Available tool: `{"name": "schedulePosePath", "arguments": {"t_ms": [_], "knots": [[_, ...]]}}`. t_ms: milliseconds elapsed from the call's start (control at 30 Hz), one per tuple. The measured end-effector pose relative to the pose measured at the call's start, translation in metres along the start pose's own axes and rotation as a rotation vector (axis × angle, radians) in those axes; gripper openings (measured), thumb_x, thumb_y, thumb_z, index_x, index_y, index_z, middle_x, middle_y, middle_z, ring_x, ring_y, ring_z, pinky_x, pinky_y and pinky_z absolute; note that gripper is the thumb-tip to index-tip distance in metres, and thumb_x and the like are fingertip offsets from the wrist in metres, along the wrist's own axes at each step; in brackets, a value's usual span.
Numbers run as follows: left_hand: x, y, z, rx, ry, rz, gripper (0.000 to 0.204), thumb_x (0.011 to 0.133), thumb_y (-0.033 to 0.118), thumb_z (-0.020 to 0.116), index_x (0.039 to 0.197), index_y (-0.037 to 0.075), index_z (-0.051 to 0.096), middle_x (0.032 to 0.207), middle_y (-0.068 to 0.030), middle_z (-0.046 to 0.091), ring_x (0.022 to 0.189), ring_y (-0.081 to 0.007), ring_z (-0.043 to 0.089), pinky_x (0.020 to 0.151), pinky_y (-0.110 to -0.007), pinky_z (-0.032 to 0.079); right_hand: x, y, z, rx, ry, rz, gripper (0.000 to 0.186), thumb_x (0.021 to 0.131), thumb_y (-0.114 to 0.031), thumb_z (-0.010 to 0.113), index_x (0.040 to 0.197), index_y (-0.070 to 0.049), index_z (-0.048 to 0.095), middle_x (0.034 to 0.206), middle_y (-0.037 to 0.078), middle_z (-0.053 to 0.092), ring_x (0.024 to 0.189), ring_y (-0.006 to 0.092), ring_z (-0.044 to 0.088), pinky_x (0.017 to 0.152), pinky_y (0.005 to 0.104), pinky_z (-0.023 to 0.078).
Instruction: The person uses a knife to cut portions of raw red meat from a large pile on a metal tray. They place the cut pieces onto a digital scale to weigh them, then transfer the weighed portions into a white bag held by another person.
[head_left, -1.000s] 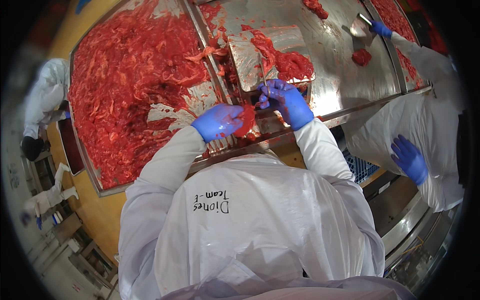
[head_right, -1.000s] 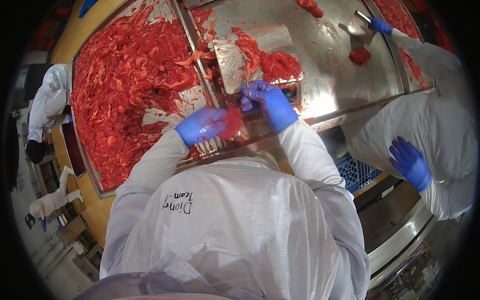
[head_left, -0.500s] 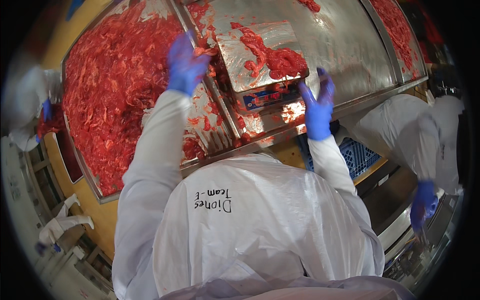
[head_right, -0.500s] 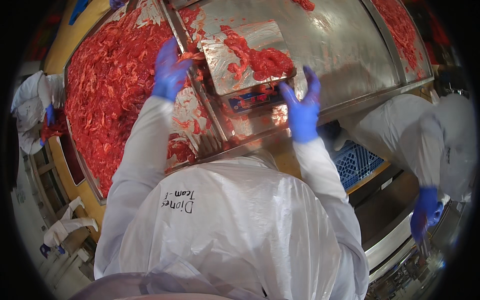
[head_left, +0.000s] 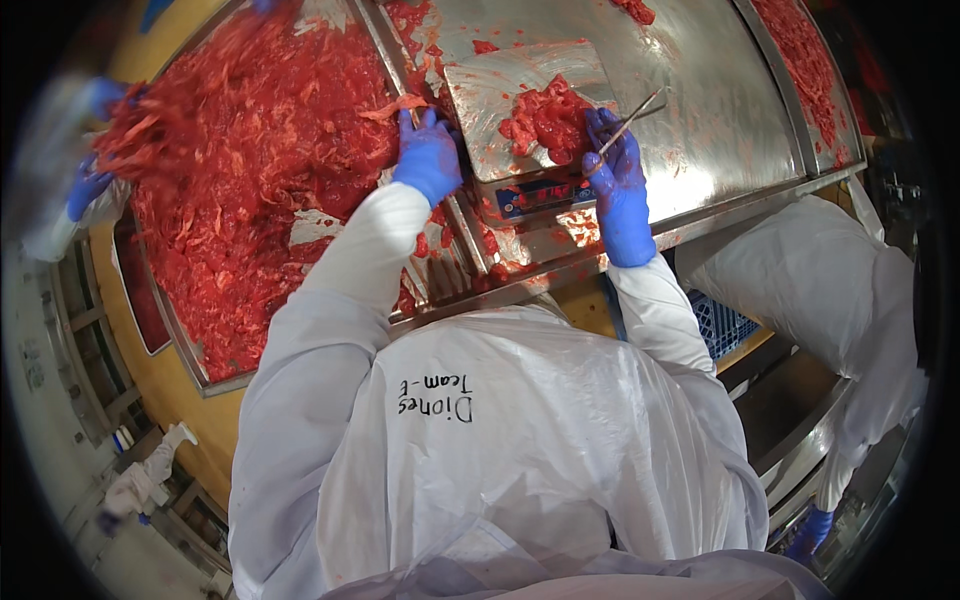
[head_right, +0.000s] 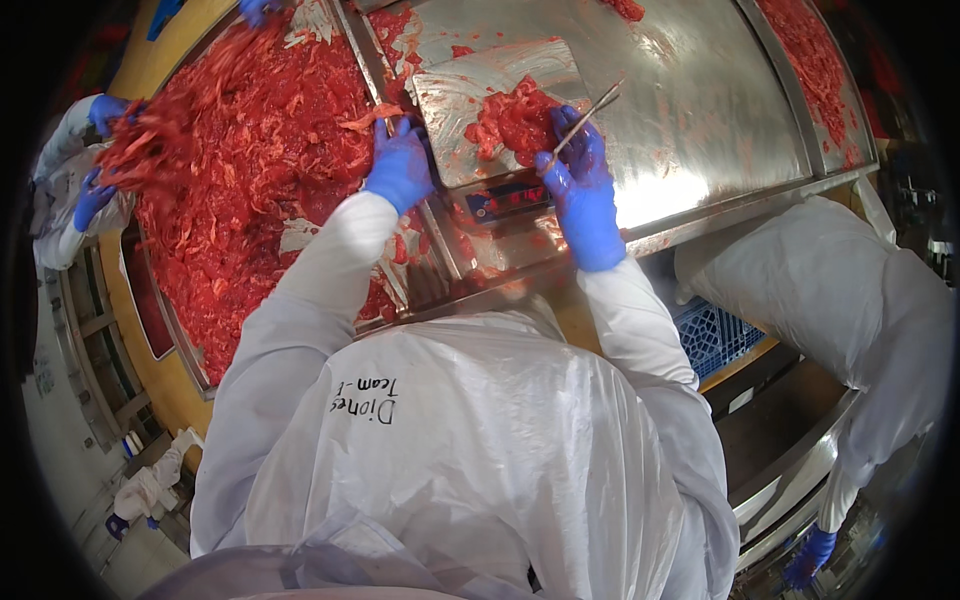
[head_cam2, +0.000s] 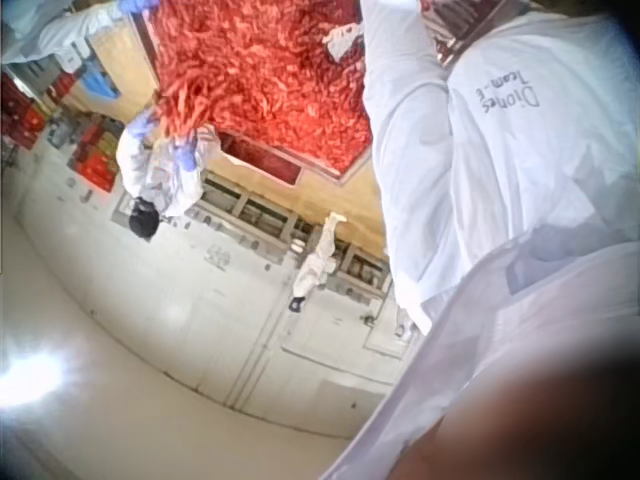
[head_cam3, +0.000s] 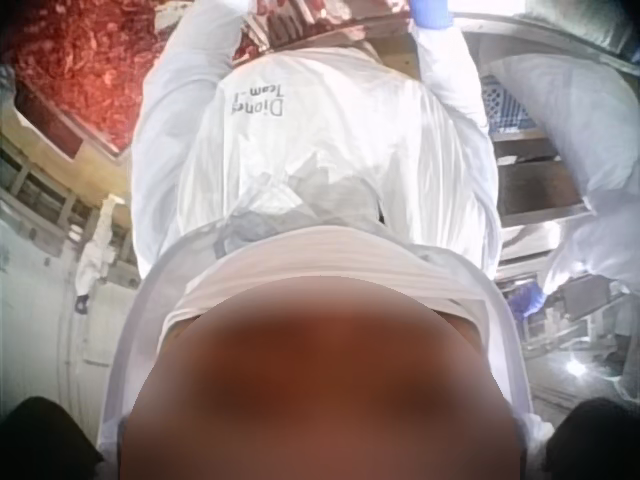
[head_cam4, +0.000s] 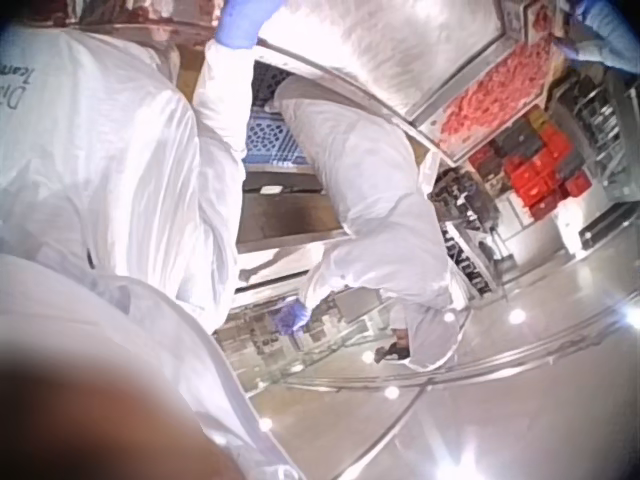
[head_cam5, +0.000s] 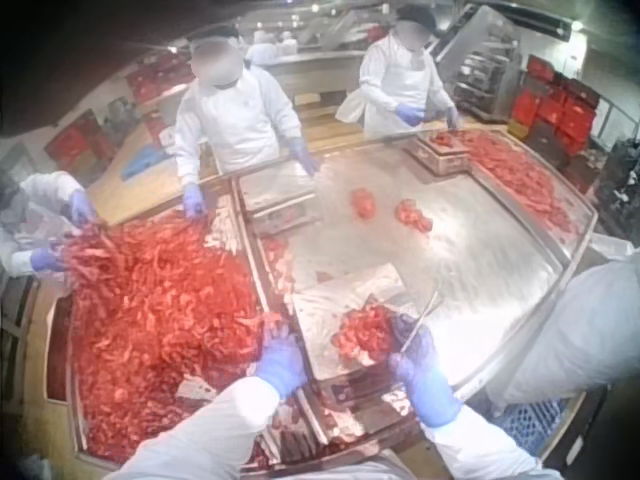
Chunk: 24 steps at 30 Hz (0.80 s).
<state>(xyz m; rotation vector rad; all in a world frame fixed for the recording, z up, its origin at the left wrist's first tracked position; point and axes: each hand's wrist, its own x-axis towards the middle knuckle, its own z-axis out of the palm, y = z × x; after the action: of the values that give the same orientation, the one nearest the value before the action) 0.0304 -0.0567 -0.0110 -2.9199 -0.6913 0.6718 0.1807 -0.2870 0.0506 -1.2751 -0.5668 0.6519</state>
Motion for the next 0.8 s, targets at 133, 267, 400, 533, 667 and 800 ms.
{"name": "schedulePosePath", "arguments": {"t_ms": [133,267,400,533,667,800], "knots": [[-0.038,0.005,0.021,-0.395,-0.013,0.201,0.045,0.089,0.030,0.074,0.126,0.004,0.070,0.122,-0.0104,0.070,0.124,-0.0282,0.060,0.107,-0.052,0.046,-0.019,-0.010,-0.014,0.034,0.019,0.059,0.067,0.100,-0.010,0.068,0.158,-0.001,0.037,0.157,0.018,0.049,0.149,0.0294,0.044,0.125,0.0434,0.032],[-0.074,-0.035,0.028,-1.495,-0.205,0.540,0.027,0.098,0.021,0.070,0.115,0.001,0.069,0.105,-0.0088,0.071,0.100,-0.0218,0.067,0.090,-0.038,0.054,-0.026,-0.013,-0.032,-0.032,0.037,0.073,0.059,0.105,-0.016,0.062,0.157,-0.001,0.038,0.153,0.016,0.053,0.144,0.0258,0.050,0.122,0.0411,0.035],[-0.093,-0.027,-0.076,-1.942,-0.408,0.504,0.021,0.097,0.012,0.071,0.114,0.000,0.069,0.108,-0.0077,0.069,0.102,-0.0163,0.065,0.091,-0.033,0.053,-0.028,-0.021,-0.032,-0.042,0.071,0.121,0.057,0.106,-0.013,0.062,0.155,0.002,0.039,0.150,0.015,0.055,0.141,0.0242,0.051,0.122,0.0398,0.037],[-0.055,-0.003,-0.076,-1.514,0.309,0.334,0.027,0.096,0.005,0.070,0.122,0.001,0.066,0.119,-0.0113,0.067,0.112,-0.0210,0.066,0.097,-0.038,0.053,-0.028,-0.004,-0.028,0.042,0.079,0.074,0.057,0.104,-0.011,0.064,0.154,0.001,0.040,0.149,0.016,0.056,0.141,0.0252,0.052,0.121,0.0401,0.037],[-0.060,-0.040,-0.040,-1.271,0.450,-0.024,0.020,0.097,0.008,0.066,0.116,0.002,0.069,0.115,-0.0135,0.069,0.104,-0.0184,0.067,0.091,-0.036,0.054,-0.044,-0.023,-0.037,-0.047,0.132,0.077,0.053,0.101,-0.006,0.066,0.150,0.002,0.046,0.143,0.015,0.060,0.137,0.0234,0.055,0.119,0.0384,0.040],[-0.104,-0.060,0.046,-1.002,-0.179,-0.006,0.020,0.096,0.020,0.070,0.104,0.002,0.072,0.091,-0.0142,0.072,0.078,-0.0230,0.070,0.073,-0.039,0.056,-0.074,0.008,-0.069,0.045,0.119,0.248,0.045,0.097,-0.001,0.070,0.139,0.003,0.056,0.125,0.011,0.070,0.117,0.0188,0.066,0.108,0.0338,0.050]]}}
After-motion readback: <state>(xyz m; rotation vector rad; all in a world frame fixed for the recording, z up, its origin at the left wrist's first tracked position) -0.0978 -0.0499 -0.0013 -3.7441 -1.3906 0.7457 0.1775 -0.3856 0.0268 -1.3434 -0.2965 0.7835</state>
